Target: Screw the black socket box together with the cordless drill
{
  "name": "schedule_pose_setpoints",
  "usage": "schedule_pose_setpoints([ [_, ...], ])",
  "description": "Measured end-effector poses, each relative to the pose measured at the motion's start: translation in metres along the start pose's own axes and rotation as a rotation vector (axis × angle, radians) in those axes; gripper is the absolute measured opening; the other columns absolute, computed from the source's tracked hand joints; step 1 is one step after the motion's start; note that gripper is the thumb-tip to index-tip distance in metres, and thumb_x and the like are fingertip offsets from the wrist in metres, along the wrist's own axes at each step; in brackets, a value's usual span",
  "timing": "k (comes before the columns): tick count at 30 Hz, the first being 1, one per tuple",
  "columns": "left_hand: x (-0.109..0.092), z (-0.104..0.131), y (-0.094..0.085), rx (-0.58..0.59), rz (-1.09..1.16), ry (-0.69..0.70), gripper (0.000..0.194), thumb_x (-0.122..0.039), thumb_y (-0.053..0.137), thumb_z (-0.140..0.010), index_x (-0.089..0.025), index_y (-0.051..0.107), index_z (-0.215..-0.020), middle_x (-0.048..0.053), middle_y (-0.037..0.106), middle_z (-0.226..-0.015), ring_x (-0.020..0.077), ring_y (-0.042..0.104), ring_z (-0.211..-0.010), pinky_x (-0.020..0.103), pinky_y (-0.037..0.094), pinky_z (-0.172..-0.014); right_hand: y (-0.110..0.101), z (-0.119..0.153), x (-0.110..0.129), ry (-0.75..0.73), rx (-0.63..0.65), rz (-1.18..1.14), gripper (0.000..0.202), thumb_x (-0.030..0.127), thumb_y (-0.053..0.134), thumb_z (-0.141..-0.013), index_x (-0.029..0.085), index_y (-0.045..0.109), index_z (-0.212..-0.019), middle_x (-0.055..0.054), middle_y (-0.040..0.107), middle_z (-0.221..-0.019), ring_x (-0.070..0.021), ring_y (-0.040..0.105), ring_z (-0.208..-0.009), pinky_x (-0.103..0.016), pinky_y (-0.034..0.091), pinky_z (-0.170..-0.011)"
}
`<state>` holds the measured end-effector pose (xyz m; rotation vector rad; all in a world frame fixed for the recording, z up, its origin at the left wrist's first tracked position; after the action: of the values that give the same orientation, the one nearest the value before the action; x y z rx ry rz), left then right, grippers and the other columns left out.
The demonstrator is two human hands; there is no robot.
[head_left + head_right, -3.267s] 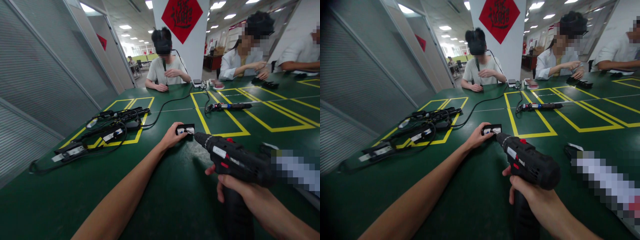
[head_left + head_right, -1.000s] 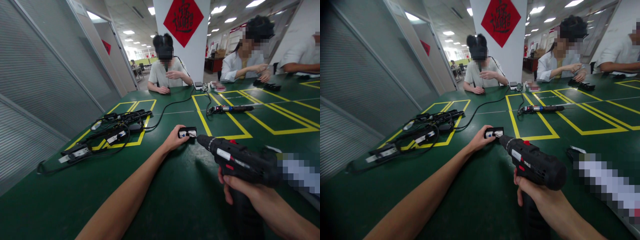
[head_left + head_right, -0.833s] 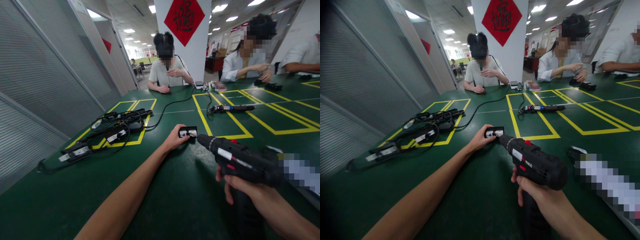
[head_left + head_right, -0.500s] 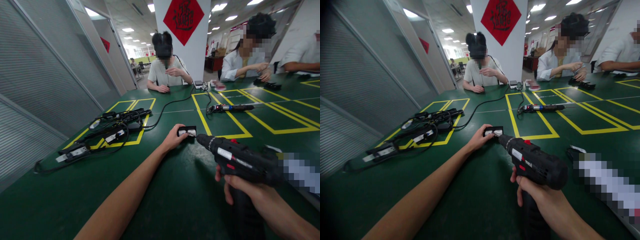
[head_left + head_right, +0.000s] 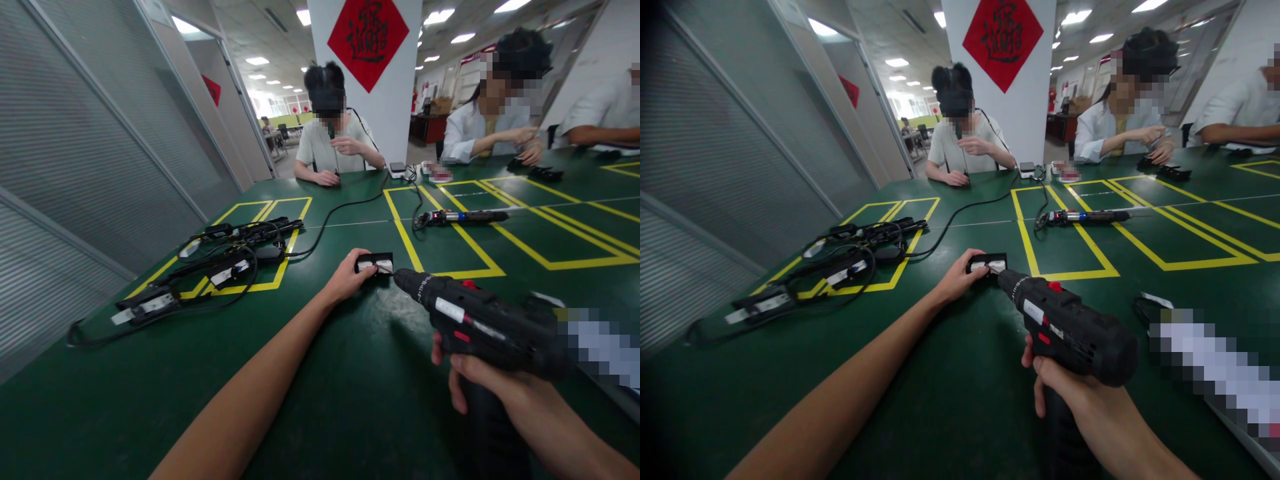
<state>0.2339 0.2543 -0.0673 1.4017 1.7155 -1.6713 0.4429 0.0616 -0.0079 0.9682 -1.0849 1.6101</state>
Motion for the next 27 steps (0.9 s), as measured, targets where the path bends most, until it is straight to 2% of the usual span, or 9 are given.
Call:
schedule_pose_setpoints([
  [2,0.0011,-0.0007,0.0005,-0.001,0.001,0.012,0.041,-0.041,0.056,-0.08,-0.019,0.05,-0.114,0.004,0.059,-0.099,0.0174,0.056,-0.084,0.029,0.046,-0.075,-0.0007,-0.0003,-0.0023,-0.002,0.015,0.007,0.032,0.042,0.048,-0.084,0.024,0.067,-0.065,-0.001,0.069,-0.075,-0.0223,0.062,-0.071,-0.036,0.043,-0.075],
  [5,0.0033,-0.0013,0.0012,-0.008,0.002,0.027,0.041,-0.04,0.057,-0.08,-0.018,0.049,-0.114,0.004,0.058,-0.099,0.0177,0.056,-0.086,0.03,0.046,-0.077,-0.0013,0.0003,-0.0051,0.016,0.026,-0.001,0.038,0.044,0.046,-0.085,0.024,0.064,-0.058,-0.001,0.068,-0.076,-0.0225,0.062,-0.072,-0.038,0.041,-0.08],
  [8,0.0047,-0.0007,0.0013,-0.013,-0.007,0.031,0.041,-0.04,0.057,-0.08,-0.018,0.049,-0.115,0.005,0.058,-0.1,0.0182,0.056,-0.088,0.03,0.046,-0.078,-0.0003,0.0008,-0.0046,0.034,0.021,-0.009,0.041,0.046,0.046,-0.084,0.024,0.062,-0.053,-0.001,0.068,-0.076,-0.022,0.062,-0.069,-0.037,0.042,-0.077],
  [13,0.0032,0.001,0.0008,-0.003,-0.007,0.039,0.045,-0.036,0.061,-0.078,-0.018,0.048,-0.117,0.006,0.058,-0.104,0.0187,0.057,-0.091,0.032,0.047,-0.081,0.0005,0.0006,-0.0024,0.027,-0.001,-0.034,0.029,0.044,0.05,-0.083,0.026,0.065,-0.067,0.001,0.069,-0.076,-0.0194,0.061,-0.064,-0.033,0.042,-0.07],
  [18,0.0008,0.0012,0.0012,0.0,-0.024,0.053,0.049,-0.034,0.065,-0.074,-0.017,0.048,-0.117,0.008,0.057,-0.106,0.0184,0.057,-0.091,0.032,0.047,-0.082,-0.0002,0.0009,-0.0052,0.046,0.008,-0.031,0.024,0.043,0.049,-0.086,0.025,0.063,-0.085,0.003,0.065,-0.058,-0.0207,0.06,-0.061,-0.034,0.04,-0.067],
  [21,-0.0003,0.0008,0.0013,-0.004,-0.039,0.062,0.05,-0.035,0.065,-0.074,-0.017,0.048,-0.117,0.008,0.058,-0.104,0.0177,0.057,-0.087,0.032,0.048,-0.079,0.0001,0.0003,-0.0067,0.055,0.011,-0.046,0.024,0.045,0.051,-0.085,0.024,0.063,-0.086,0.003,0.065,-0.054,-0.0219,0.06,-0.061,-0.036,0.04,-0.07],
  [27,-0.0001,0.0006,0.0018,0.004,-0.029,0.062,0.049,-0.035,0.065,-0.074,-0.016,0.048,-0.115,0.007,0.058,-0.102,0.0168,0.058,-0.084,0.03,0.048,-0.075,-0.0007,-0.001,-0.0054,0.016,0.029,0.03,0.03,0.044,0.046,-0.088,0.024,0.066,-0.078,0.001,0.066,-0.063,-0.022,0.06,-0.07,-0.035,0.035,-0.076],
])
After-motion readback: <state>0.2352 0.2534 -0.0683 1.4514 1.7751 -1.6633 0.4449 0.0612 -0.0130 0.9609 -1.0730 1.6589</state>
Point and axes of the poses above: each hand's wrist, its own z-axis away from the middle knuckle, its own y-axis out of the palm, x = y × z, the point moved 3 cm from there along -z, towards the middle knuckle
